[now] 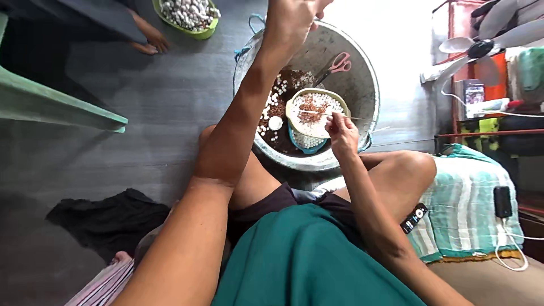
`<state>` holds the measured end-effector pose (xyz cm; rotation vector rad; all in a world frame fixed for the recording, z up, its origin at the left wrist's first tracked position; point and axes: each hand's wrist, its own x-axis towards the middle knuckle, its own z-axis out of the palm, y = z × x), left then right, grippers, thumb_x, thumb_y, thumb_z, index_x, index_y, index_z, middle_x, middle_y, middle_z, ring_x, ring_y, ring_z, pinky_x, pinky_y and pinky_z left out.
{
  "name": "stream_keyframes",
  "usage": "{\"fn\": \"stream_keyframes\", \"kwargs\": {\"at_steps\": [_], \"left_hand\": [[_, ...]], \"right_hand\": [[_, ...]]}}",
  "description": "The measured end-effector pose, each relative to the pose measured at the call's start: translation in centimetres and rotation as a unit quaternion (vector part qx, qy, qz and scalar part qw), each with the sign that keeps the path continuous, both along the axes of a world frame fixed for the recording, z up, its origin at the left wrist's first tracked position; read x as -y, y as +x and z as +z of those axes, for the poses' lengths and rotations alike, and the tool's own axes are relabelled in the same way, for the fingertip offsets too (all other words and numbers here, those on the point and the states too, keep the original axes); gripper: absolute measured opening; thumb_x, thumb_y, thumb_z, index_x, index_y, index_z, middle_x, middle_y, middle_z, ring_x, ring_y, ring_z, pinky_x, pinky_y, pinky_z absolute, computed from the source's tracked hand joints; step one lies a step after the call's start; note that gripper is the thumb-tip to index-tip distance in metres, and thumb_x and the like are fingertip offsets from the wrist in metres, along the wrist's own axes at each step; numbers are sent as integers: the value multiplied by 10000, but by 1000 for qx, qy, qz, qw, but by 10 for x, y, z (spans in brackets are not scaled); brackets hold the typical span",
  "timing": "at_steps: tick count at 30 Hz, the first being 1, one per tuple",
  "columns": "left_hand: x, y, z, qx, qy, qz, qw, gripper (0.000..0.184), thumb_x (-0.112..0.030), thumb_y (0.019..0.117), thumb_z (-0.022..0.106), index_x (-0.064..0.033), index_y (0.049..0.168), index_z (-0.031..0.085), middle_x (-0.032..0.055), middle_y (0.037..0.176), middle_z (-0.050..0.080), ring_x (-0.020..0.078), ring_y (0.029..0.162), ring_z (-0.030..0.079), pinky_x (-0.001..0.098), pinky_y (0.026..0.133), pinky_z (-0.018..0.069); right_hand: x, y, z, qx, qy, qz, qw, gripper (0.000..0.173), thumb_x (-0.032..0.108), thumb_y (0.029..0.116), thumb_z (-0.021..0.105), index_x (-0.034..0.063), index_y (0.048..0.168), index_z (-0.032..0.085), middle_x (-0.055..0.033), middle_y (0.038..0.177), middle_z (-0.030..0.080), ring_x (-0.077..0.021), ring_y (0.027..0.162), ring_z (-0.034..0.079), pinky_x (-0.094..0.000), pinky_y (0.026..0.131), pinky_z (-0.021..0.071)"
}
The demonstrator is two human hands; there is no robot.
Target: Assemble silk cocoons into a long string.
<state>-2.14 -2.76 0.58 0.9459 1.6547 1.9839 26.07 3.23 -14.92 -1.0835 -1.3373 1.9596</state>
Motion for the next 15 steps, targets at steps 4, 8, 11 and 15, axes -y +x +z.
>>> {"fn": "stream_keyframes", "kwargs": {"at_steps": [4, 8, 11, 15], "left_hand": [[0, 9, 1, -42, -2, -36, 998, 162, -68, 949, 700, 20, 1085, 694, 67, 924, 722, 130, 738, 695, 294, 641, 603], [0, 20, 2, -80, -8, -60, 995, 129, -51, 944, 704, 0, 1062, 702, 45, 915, 722, 96, 712, 675, 265, 634, 584], [1, 26, 4, -125, -35, -60, 990, 114, -74, 960, 685, -37, 1062, 722, 22, 938, 729, 66, 729, 673, 240, 641, 574], [-1, 29, 2, -173, -71, -51, 981, 86, -109, 976, 673, -78, 1032, 730, -1, 939, 727, 39, 742, 657, 215, 658, 550]], "right_hand": [[-30, 24, 76, -101, 8, -31, 994, 233, 243, 1108, 473, 114, 1185, 651, 5, 1040, 708, -89, 865, 697, -259, 821, 601], [-57, 24, 137, -161, 109, -27, 981, 254, 221, 1116, 420, 133, 1120, 658, 24, 983, 697, -85, 864, 677, -276, 834, 588], [-68, 11, 166, -171, 178, -41, 968, 238, 191, 1109, 451, 114, 1083, 675, 7, 931, 715, -100, 818, 688, -289, 801, 599], [-72, -8, 180, -182, 219, -45, 957, 221, 152, 1103, 471, 63, 1075, 672, -50, 923, 733, -138, 800, 713, -314, 782, 619]]}}
